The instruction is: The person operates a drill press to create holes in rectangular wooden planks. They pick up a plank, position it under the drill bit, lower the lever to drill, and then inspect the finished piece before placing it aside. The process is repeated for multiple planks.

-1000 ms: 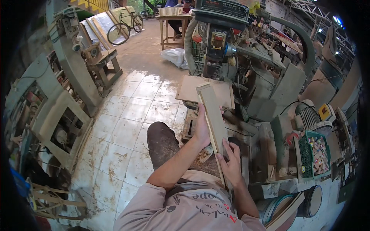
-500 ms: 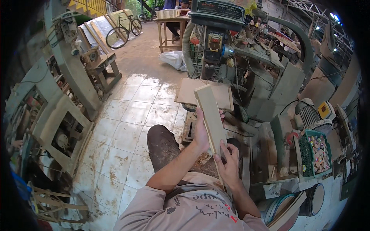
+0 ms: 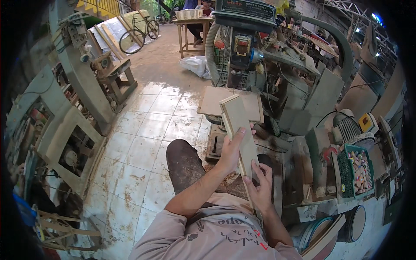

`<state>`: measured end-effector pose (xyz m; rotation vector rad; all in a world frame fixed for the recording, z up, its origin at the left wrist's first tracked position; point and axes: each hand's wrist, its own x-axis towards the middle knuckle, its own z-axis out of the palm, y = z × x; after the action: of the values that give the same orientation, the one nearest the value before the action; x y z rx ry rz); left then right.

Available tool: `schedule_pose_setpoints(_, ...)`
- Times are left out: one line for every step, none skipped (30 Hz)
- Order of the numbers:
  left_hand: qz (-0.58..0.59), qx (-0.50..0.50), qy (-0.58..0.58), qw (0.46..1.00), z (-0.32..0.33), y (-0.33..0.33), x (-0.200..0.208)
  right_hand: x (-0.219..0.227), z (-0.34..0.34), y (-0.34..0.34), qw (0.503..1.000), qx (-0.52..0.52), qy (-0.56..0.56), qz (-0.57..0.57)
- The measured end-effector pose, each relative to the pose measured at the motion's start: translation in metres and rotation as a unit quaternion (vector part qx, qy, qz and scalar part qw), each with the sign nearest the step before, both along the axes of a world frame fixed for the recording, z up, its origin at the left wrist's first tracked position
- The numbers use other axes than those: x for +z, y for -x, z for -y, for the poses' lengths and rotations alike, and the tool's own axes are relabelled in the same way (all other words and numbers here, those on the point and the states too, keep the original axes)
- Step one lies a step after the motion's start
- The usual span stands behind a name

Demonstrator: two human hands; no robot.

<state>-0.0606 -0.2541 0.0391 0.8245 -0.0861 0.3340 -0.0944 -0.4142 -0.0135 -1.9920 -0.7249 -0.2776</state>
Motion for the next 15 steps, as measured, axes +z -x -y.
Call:
schedule_pose_setpoints(0.002,0.010,-0.001,1.000,0.0013,-0.0008,-0.0001,0.0008,-0.0003,0.0007,1.000,0.000,-0.001,-0.001)
schedule_pose_setpoints(0.004,0.020,-0.001,1.000,0.0020,-0.0013,-0.0005,0.0015,-0.0005,0.0014,1.000,-0.001,-0.001,-0.002)
schedule_pose_setpoints(0.008,0.017,-0.006,1.000,0.0016,-0.0011,-0.0008,0.0024,-0.0006,0.0023,1.000,-0.001,-0.004,-0.005)
schedule_pose_setpoints(0.011,0.014,-0.012,1.000,0.0007,-0.0004,-0.0014,0.0031,-0.0007,0.0033,1.000,-0.001,-0.008,-0.008)
schedule_pose_setpoints(0.014,0.011,-0.017,1.000,0.0003,0.0001,-0.0018,0.0035,-0.0006,0.0041,1.000,-0.001,-0.011,-0.012)
schedule_pose_setpoints(0.010,0.013,-0.020,1.000,0.0005,0.0016,-0.0009,0.0032,-0.0010,0.0052,1.000,-0.002,-0.015,-0.015)
schedule_pose_setpoints(0.007,0.015,-0.022,1.000,0.0010,0.0038,0.0012,0.0028,-0.0013,0.0061,1.000,-0.003,-0.019,-0.019)
schedule_pose_setpoints(0.003,0.017,-0.025,1.000,0.0010,0.0051,0.0026,0.0028,-0.0018,0.0067,0.999,-0.003,-0.023,-0.022)
schedule_pose_setpoints(0.004,0.018,-0.024,1.000,0.0005,0.0058,0.0026,0.0034,-0.0020,0.0070,1.000,-0.003,-0.020,-0.020)
schedule_pose_setpoints(0.006,0.019,-0.023,1.000,0.0000,0.0065,0.0027,0.0045,-0.0022,0.0069,1.000,-0.002,-0.017,-0.018)
schedule_pose_setpoints(0.008,0.020,-0.022,1.000,-0.0005,0.0071,0.0029,0.0053,-0.0028,0.0066,1.000,-0.002,-0.014,-0.016)
schedule_pose_setpoints(0.009,0.013,-0.018,1.000,0.0003,0.0075,0.0027,0.0046,-0.0019,0.0067,1.000,-0.006,-0.010,-0.013)
schedule_pose_setpoints(0.010,0.006,-0.014,1.000,-0.0002,0.0076,0.0037,0.0036,-0.0014,0.0064,1.000,-0.011,-0.006,-0.010)
schedule_pose_setpoints(0.011,-0.001,-0.011,1.000,-0.0011,0.0073,0.0053,0.0035,-0.0008,0.0058,1.000,-0.016,-0.003,-0.007)
schedule_pose_setpoints(0.007,-0.005,-0.011,1.000,-0.0014,0.0084,0.0051,0.0041,0.0009,0.0066,1.000,-0.010,-0.008,-0.009)
